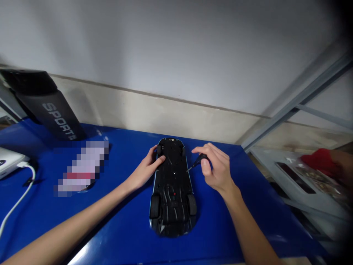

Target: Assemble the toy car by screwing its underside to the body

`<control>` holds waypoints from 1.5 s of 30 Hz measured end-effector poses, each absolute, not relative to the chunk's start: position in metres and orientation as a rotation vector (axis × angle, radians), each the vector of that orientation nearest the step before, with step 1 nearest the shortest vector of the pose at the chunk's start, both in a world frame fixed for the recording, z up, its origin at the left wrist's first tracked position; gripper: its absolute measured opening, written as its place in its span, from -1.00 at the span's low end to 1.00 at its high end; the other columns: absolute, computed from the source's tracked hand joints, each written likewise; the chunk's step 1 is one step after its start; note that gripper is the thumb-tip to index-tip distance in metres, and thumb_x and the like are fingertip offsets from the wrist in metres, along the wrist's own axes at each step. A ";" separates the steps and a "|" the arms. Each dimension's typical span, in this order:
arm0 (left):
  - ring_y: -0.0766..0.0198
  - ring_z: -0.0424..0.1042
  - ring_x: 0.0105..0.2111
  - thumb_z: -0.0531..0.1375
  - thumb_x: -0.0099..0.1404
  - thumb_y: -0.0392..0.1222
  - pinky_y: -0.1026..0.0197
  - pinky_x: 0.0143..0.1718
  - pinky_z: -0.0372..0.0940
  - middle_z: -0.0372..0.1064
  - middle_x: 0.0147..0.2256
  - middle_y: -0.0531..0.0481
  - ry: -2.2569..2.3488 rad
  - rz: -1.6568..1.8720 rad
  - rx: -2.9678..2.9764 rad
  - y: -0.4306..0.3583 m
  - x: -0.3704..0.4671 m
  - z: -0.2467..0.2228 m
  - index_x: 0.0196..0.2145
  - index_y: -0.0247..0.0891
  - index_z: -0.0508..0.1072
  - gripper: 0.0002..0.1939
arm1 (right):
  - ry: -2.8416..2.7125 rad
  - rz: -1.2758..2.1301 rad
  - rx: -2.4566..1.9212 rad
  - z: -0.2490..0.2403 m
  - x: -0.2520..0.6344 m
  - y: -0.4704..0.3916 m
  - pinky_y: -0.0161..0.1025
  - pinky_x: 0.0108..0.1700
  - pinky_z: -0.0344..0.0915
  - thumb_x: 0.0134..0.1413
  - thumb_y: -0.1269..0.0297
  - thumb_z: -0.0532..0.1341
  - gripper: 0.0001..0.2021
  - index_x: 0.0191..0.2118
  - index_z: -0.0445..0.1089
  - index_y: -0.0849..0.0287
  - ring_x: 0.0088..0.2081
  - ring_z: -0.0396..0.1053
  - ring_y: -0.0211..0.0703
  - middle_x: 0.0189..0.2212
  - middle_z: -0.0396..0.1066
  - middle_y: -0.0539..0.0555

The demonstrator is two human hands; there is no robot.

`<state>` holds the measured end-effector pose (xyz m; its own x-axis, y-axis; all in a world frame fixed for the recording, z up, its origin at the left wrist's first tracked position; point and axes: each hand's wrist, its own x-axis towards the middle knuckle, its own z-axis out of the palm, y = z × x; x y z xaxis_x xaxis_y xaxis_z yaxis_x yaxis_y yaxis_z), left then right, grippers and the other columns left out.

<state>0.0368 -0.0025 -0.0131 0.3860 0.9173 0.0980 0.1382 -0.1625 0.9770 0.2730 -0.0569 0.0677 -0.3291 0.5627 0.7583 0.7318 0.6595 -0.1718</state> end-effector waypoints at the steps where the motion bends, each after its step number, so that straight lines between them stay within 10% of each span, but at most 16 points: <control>1: -0.02 0.11 0.33 0.04 0.42 0.09 -0.14 0.32 0.04 0.11 0.34 -0.12 0.966 0.921 1.596 -0.003 0.037 -0.013 0.35 -0.09 0.03 -0.37 | -2.029 -0.250 -1.002 0.068 0.273 -0.057 -0.17 -0.29 0.26 0.22 0.39 0.06 -0.80 -0.13 0.39 0.11 -0.37 0.30 -0.18 -0.35 0.46 0.05; 15: -0.01 0.12 0.32 0.07 0.41 0.12 -0.10 0.32 0.04 0.10 0.34 -0.09 0.959 0.921 1.561 -0.004 0.036 -0.010 0.34 -0.07 0.06 -0.38 | -1.929 -0.306 -0.999 0.067 0.271 -0.057 -0.23 -0.37 0.21 0.07 0.47 0.29 -0.79 -0.19 0.41 0.05 -0.57 0.14 -0.34 -0.50 0.40 -0.11; 45: -0.04 0.09 0.33 0.07 0.40 0.13 -0.12 0.33 0.00 0.12 0.33 -0.12 0.957 0.938 1.565 -0.003 0.037 -0.011 0.34 -0.13 0.06 -0.35 | -2.021 0.114 -1.299 0.082 0.272 -0.066 -0.29 -0.31 0.22 0.25 0.34 0.10 -0.91 -0.17 0.32 0.09 -0.41 0.27 -0.29 -0.41 0.33 -0.06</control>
